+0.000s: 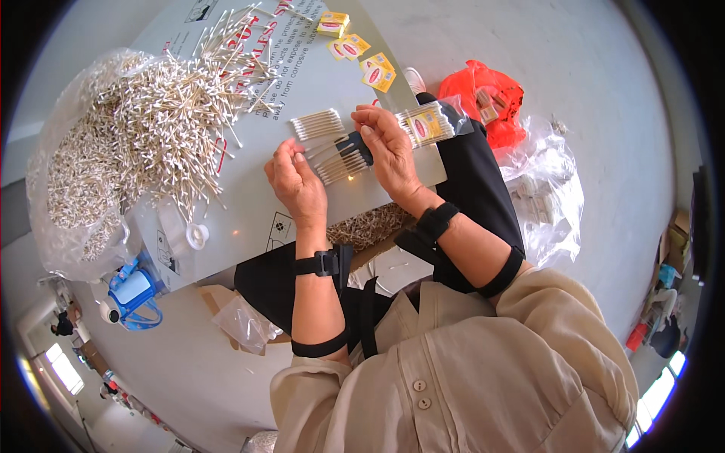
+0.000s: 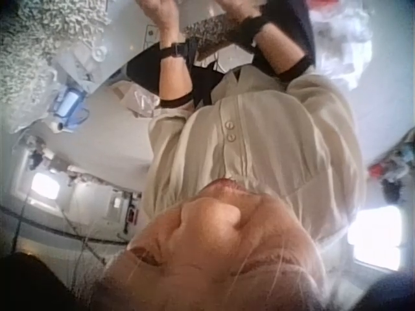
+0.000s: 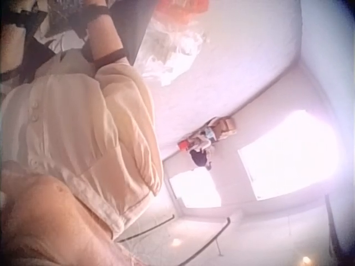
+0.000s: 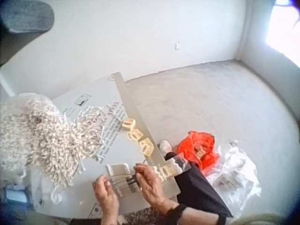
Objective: Manual packaging of cotton swabs into clear plastic cases and adding labels.
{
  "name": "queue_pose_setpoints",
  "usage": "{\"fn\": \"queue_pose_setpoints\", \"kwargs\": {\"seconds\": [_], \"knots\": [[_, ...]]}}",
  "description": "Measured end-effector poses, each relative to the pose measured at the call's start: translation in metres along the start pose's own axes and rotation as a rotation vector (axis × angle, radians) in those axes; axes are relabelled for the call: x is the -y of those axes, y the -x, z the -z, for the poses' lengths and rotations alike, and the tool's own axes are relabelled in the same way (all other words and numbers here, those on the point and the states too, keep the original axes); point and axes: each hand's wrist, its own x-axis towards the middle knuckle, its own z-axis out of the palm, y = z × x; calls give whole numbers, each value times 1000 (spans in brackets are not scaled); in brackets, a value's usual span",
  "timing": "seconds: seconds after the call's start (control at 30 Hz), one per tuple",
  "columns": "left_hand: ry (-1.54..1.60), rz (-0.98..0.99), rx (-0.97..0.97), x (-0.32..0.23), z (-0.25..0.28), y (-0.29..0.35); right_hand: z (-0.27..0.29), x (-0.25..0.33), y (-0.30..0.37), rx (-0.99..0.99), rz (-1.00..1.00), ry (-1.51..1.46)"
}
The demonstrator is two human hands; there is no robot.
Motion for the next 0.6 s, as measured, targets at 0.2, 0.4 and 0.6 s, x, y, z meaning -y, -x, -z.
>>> {"fn": "queue_pose_setpoints", "kwargs": {"seconds": [0.2, 0.4, 0.6], "knots": [[150, 105, -9, -1, -3, -4, -3, -3, -10, 15, -11, 23], [-24, -118, -20, 8, -10, -28, -13, -1, -29, 12, 164, 216], [524, 10, 85, 11, -21, -54, -21, -7, -55, 132, 102, 98]]}}
